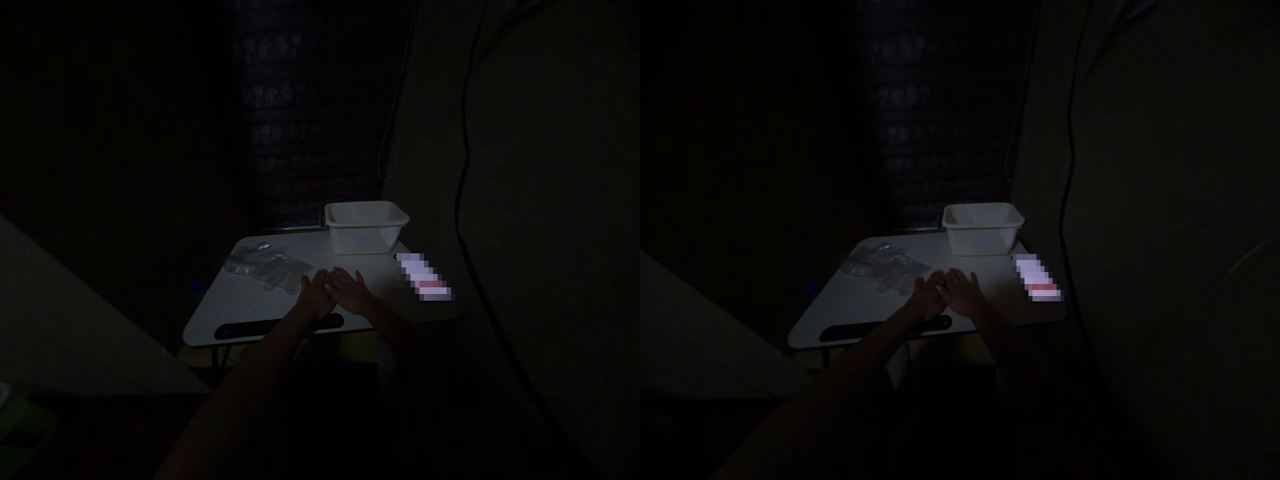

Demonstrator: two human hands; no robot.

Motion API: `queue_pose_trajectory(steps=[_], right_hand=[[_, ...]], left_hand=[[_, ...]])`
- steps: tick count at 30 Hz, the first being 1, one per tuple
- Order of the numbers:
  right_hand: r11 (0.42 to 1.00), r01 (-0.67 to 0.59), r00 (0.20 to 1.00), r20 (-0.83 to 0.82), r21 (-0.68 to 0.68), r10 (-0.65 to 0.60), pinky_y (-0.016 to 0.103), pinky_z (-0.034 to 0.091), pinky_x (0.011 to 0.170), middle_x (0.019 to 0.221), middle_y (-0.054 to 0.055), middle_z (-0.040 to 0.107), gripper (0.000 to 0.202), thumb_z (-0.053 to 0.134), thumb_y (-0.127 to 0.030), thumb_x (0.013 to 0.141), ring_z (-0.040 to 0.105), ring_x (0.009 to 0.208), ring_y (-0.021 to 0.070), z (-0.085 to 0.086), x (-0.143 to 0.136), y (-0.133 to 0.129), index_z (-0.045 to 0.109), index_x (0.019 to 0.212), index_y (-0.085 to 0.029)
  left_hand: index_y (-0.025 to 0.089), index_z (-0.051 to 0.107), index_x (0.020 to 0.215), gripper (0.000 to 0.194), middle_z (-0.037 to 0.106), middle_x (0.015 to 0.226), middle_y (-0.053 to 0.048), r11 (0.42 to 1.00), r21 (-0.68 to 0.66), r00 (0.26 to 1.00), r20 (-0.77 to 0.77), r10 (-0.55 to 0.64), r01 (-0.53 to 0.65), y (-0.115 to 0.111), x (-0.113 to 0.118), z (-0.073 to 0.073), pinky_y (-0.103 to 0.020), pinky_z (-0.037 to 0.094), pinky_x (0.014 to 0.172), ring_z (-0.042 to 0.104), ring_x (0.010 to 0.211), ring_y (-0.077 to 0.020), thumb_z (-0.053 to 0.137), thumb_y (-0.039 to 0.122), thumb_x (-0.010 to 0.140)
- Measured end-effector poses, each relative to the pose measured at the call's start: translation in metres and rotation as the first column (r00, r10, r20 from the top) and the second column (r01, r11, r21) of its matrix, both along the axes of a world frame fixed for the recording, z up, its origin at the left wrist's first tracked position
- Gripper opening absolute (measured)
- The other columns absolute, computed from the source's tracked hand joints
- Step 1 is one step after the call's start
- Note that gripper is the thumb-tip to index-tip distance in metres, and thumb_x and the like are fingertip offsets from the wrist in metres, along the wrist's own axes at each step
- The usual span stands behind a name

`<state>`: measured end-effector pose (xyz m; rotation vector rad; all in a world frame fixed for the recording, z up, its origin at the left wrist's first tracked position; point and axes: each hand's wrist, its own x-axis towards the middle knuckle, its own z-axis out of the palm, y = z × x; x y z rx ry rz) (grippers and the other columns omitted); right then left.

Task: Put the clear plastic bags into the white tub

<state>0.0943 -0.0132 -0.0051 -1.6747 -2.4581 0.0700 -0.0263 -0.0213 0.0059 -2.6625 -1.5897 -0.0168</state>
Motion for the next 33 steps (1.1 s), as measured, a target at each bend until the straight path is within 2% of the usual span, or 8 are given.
queue_pose_trajectory(steps=[8,19,26,33], right_hand=[[1.0,0.016,1.0,0.005,-0.017,-0.016,0.052,0.012,0.097,0.136,0.01,0.025,0.055,0.01,-0.044,0.084,0.017,0.125,0.0183,0.001,0.0062,0.0002,0.029,0.128,-0.015],[0.997,0.017,1.0,0.009,-0.078,-0.016,0.052,0.013,0.096,0.137,0.01,0.021,0.058,0.009,-0.045,0.083,0.014,0.126,0.0188,0.0019,0.0069,0.0011,0.026,0.129,-0.014],[0.992,-0.004,0.999,0.039,0.126,-0.001,0.051,0.015,0.096,0.134,0.01,0.029,0.052,0.014,-0.04,0.084,0.019,0.125,0.0197,-0.0052,0.007,-0.0024,0.033,0.125,-0.014],[0.986,0.002,0.998,0.061,0.167,-0.012,0.05,0.018,0.095,0.133,0.01,0.031,0.05,0.014,-0.039,0.085,0.023,0.123,0.0199,-0.0062,0.0059,0.0004,0.036,0.123,-0.016]], left_hand=[[0.007,0.019,0.13,0.055,0.022,0.135,-0.015,0.998,-0.019,0.998,0.027,-0.054,0.055,0.0019,0.0052,0.0035,-0.053,0.012,0.096,0.017,0.125,-0.0233,0.02,0.034,0.082],[0.008,0.018,0.13,0.055,0.022,0.135,-0.015,0.997,-0.06,0.998,-0.026,-0.06,0.058,0.0041,0.0071,0.0038,-0.054,0.015,0.094,0.017,0.125,-0.0231,0.021,0.033,0.081],[0.007,0.018,0.13,0.057,0.02,0.136,-0.015,0.999,-0.001,0.999,-0.019,-0.034,0.034,0.0041,0.0055,-0.0021,-0.052,0.014,0.095,0.015,0.125,-0.0239,0.02,0.037,0.081],[0.007,0.018,0.13,0.056,0.022,0.135,-0.016,1.0,0.0,0.999,-0.041,-0.027,0.027,0.0042,0.0033,0.003,-0.052,0.013,0.096,0.017,0.125,-0.024,0.021,0.036,0.081]])
